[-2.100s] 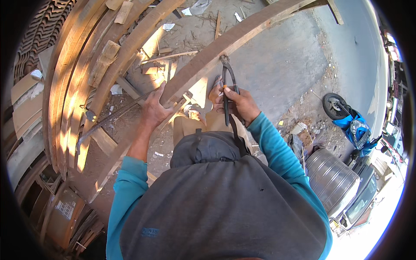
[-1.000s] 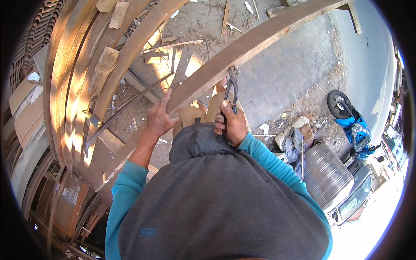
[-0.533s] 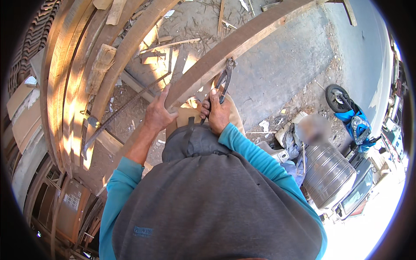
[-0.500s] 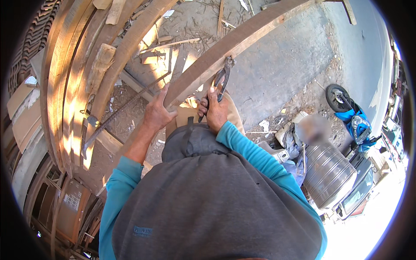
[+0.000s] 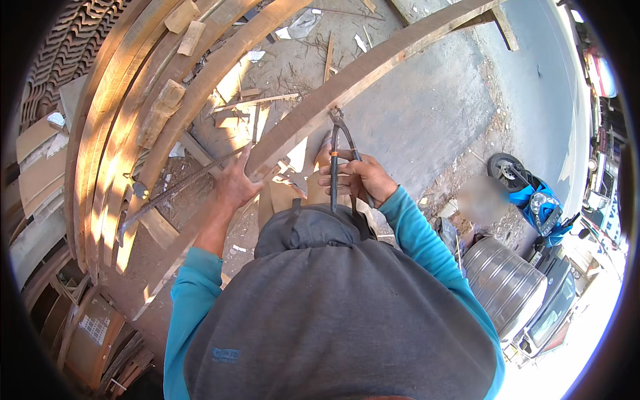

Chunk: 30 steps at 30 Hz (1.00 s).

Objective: The person uses a hammer to loosen small wooden blocks and nails from wooden planks, then uses pliers to pull nails out of a long wooden board.

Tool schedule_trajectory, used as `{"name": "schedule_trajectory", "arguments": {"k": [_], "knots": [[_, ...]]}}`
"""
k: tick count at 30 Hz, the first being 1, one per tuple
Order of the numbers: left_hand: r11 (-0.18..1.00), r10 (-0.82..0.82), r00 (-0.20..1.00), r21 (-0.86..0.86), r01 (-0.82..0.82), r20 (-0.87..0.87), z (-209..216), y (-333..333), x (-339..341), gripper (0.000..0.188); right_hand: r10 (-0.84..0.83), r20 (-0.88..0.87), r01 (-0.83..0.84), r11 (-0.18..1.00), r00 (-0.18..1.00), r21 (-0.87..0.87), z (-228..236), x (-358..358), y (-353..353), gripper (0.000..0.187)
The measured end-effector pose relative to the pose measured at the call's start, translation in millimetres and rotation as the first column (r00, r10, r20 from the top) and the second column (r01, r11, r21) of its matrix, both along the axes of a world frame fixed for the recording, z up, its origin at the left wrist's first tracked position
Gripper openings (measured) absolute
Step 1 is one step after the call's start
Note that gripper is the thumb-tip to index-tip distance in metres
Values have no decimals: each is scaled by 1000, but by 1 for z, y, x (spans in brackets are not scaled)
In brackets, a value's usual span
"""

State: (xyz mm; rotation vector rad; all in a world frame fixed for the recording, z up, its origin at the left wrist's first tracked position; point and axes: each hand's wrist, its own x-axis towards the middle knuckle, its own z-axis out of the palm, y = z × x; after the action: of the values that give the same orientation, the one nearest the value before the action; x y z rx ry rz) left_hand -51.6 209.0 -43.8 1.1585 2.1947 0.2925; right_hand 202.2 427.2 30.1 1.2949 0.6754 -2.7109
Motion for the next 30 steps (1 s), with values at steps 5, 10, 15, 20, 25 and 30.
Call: {"name": "schedule_trajectory", "arguments": {"k": [5,10,15,20,25,30], "knots": [[998,18,997,62,-14,-69,9,2,12,104,71,-65,-79,990,995,-120,3,14,24,60],[949,15,987,312,36,-160,-9,-4,20,99,193,-37,-193,981,981,6,-41,33,5,57],[978,45,981,206,-6,-187,2,5,29,101,480,206,-520,813,853,263,-43,33,3,63],[959,53,975,283,10,-214,-1,-4,28,96,416,19,-407,876,909,259,-37,44,18,58],[972,46,982,236,-2,-183,-5,-3,22,99,265,95,-281,891,960,356,-12,41,40,66],[976,44,981,219,-2,-190,-10,-7,24,97,217,114,-241,930,970,279,1,40,34,69]]}}
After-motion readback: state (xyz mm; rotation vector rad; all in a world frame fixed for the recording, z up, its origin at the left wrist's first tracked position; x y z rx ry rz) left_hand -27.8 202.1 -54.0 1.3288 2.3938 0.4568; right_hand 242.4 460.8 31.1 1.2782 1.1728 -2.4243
